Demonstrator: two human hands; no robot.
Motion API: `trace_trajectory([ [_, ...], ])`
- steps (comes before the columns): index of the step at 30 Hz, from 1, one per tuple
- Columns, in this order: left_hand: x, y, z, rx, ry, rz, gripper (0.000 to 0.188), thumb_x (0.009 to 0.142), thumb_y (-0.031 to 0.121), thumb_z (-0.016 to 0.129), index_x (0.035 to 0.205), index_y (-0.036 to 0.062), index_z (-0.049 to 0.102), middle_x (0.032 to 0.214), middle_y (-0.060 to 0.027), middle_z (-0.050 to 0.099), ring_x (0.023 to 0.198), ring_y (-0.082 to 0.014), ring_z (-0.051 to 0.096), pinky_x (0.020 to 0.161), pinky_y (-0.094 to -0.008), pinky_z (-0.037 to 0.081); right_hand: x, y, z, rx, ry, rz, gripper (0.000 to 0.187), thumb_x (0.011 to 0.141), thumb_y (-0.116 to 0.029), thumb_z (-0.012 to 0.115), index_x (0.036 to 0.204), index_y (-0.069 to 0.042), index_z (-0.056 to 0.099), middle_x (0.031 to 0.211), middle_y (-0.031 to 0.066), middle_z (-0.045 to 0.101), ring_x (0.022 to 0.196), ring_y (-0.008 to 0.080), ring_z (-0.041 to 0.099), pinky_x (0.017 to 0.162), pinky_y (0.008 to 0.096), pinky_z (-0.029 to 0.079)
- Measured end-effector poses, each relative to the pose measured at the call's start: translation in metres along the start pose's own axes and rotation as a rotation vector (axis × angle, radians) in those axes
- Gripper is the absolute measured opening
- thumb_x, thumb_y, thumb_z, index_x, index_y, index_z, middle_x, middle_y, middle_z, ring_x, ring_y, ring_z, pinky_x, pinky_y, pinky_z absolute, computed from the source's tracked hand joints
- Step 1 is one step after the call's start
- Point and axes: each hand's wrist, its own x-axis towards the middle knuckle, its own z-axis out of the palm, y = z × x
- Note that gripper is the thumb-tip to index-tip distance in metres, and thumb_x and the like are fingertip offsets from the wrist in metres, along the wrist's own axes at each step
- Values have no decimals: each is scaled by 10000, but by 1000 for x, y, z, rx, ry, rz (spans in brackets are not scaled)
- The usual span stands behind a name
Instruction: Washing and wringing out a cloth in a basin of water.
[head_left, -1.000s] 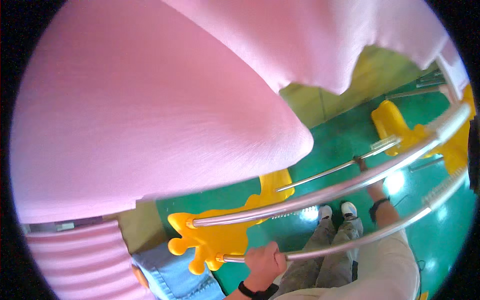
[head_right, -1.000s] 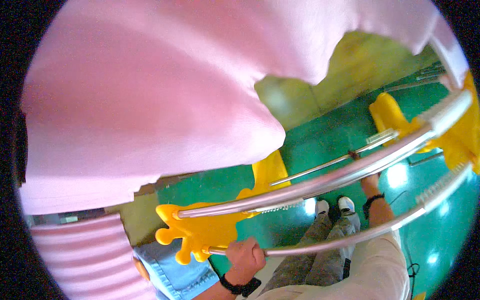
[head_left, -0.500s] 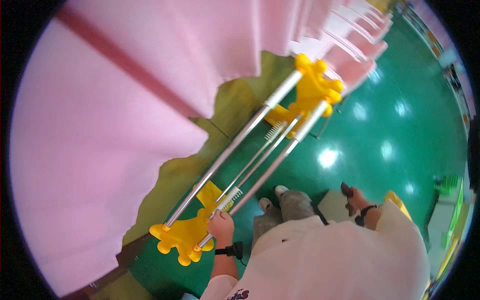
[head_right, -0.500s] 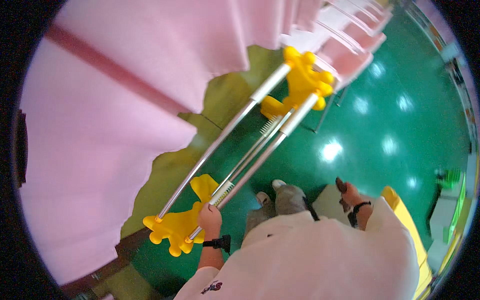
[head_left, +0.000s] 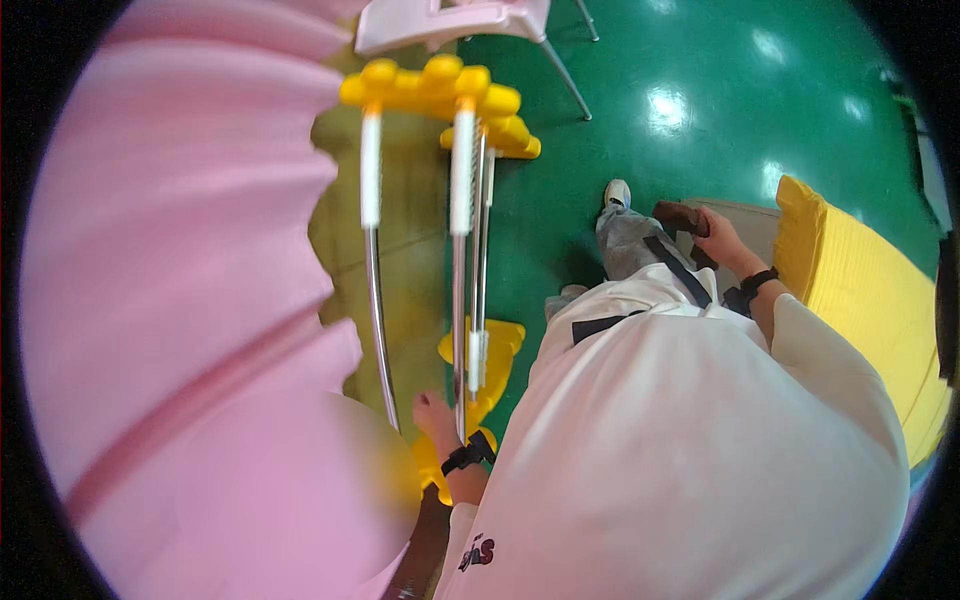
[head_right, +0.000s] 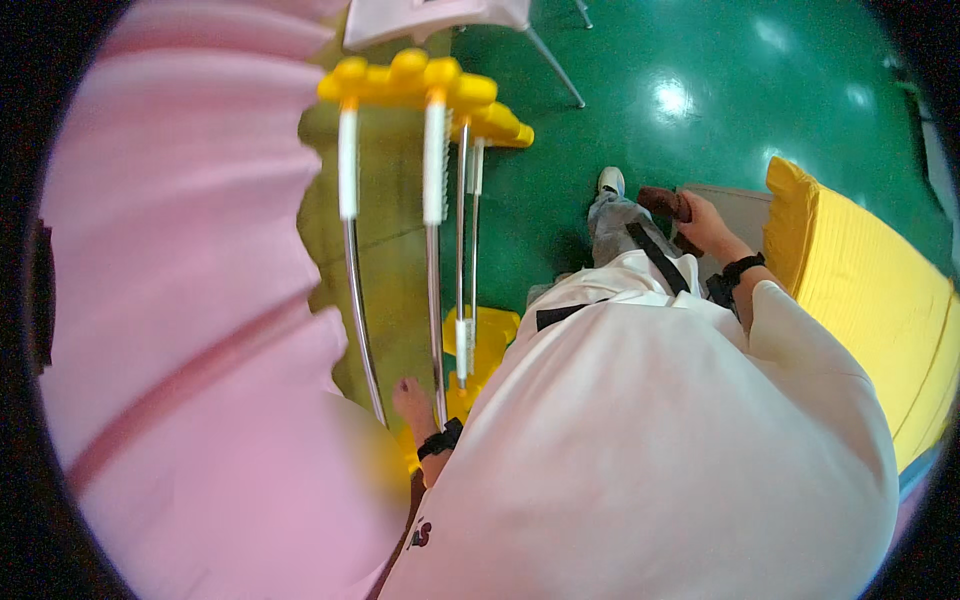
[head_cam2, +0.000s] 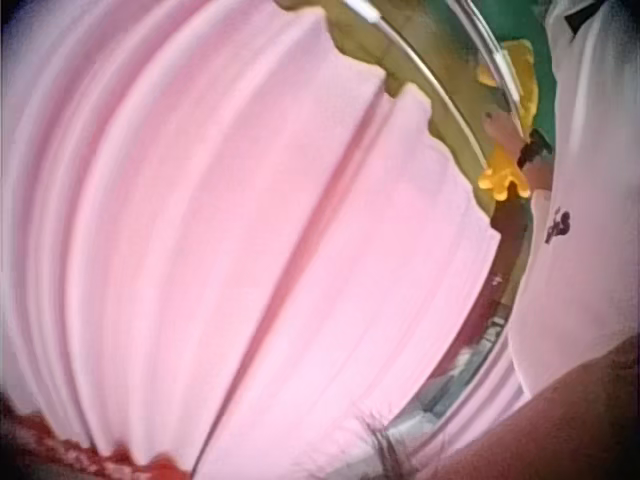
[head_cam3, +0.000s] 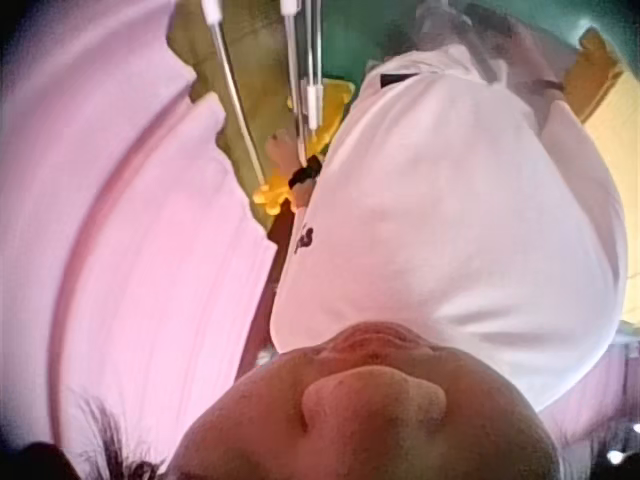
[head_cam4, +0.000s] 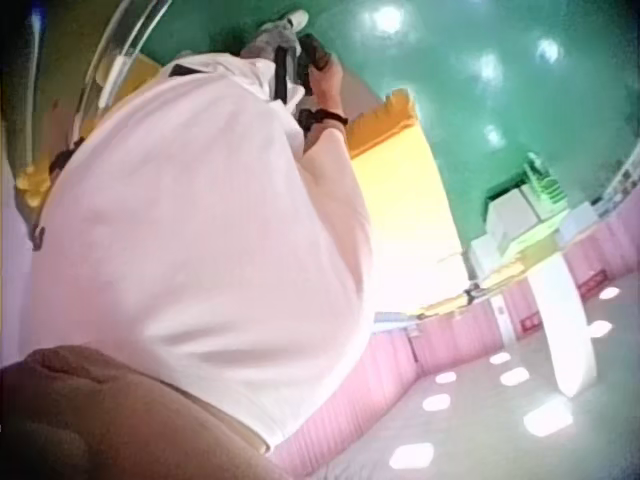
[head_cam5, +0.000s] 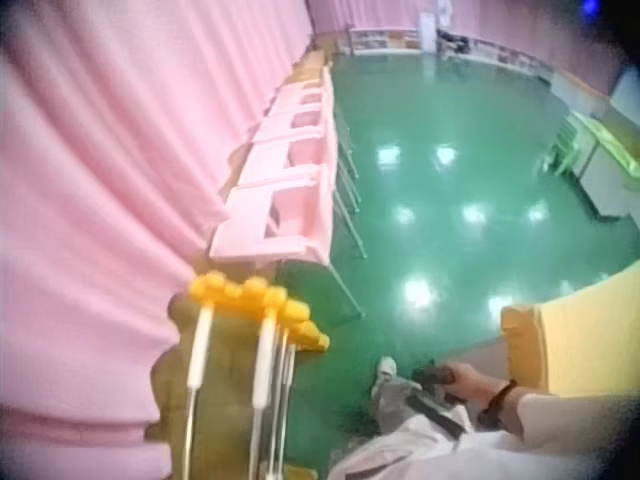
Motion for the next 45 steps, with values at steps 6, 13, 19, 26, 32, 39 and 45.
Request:
trace_trajectory([
  [6, 34, 239, -21, -323, 13, 353, 169, 922, 103, 538, 865, -5, 655, 696, -28, 561, 610, -126, 487, 559, -298, 387, 26, 5, -55, 210, 156, 14, 372, 757, -32, 685, 1117, -26, 588, 992, 212, 654, 966, 398, 631, 835, 440, 499],
  [13, 32, 506, 83, -101, -688, 818, 183, 947, 140, 540, 884, 54, 689, 694, 23, 554, 627, -80, 481, 569, -254, 370, 45, -2, -141, 273, 388, 16, 465, 749, -47, 687, 1201, -10, 585, 1093, 207, 655, 1031, 376, 641, 887, 418, 523],
  [19, 36, 639, 184, 169, -1214, 590, 267, 939, 209, 506, 829, 30, 670, 539, 17, 453, 434, -100, 388, 421, -266, 307, 47, 5, -205, 381, 607, 40, 279, 721, -59, 674, 980, -19, 579, 884, 177, 613, 848, 378, 603, 718, 458, 485],
  [26, 73, 801, 275, 281, -1346, 662, 262, 934, 252, 484, 862, 71, 660, 510, 37, 396, 382, -103, 364, 359, -308, 275, 67, 11, -273, 550, 587, 254, 282, 721, -104, 692, 972, -44, 578, 918, 192, 622, 881, 373, 624, 742, 462, 494],
  [32, 16, 963, 316, 632, -1319, 818, 264, 939, 215, 462, 909, 29, 647, 523, 27, 361, 402, -111, 310, 395, -300, 240, 64, 29, -347, 495, 905, 422, 392, 769, -146, 688, 1139, -56, 597, 1050, 179, 620, 1012, 381, 608, 847, 454, 495],
  [39, -34, 1143, 421, 1426, -965, 1562, 270, 934, 215, 503, 969, 49, 713, 789, -113, 657, 725, -237, 626, 657, -397, 493, 24, 65, -378, 579, 1186, 714, 404, 784, -148, 723, 1153, -35, 602, 1084, 193, 636, 1017, 370, 622, 841, 436, 505],
  [45, -174, 1287, 467, 1042, -958, 1873, 235, 919, 227, 545, 972, 78, 719, 852, -132, 688, 798, -273, 673, 709, -427, 535, 18, 137, -396, 534, 1284, 949, 321, 787, -114, 688, 1094, -46, 627, 1067, 200, 655, 1002, 404, 628, 837, 470, 500],
])
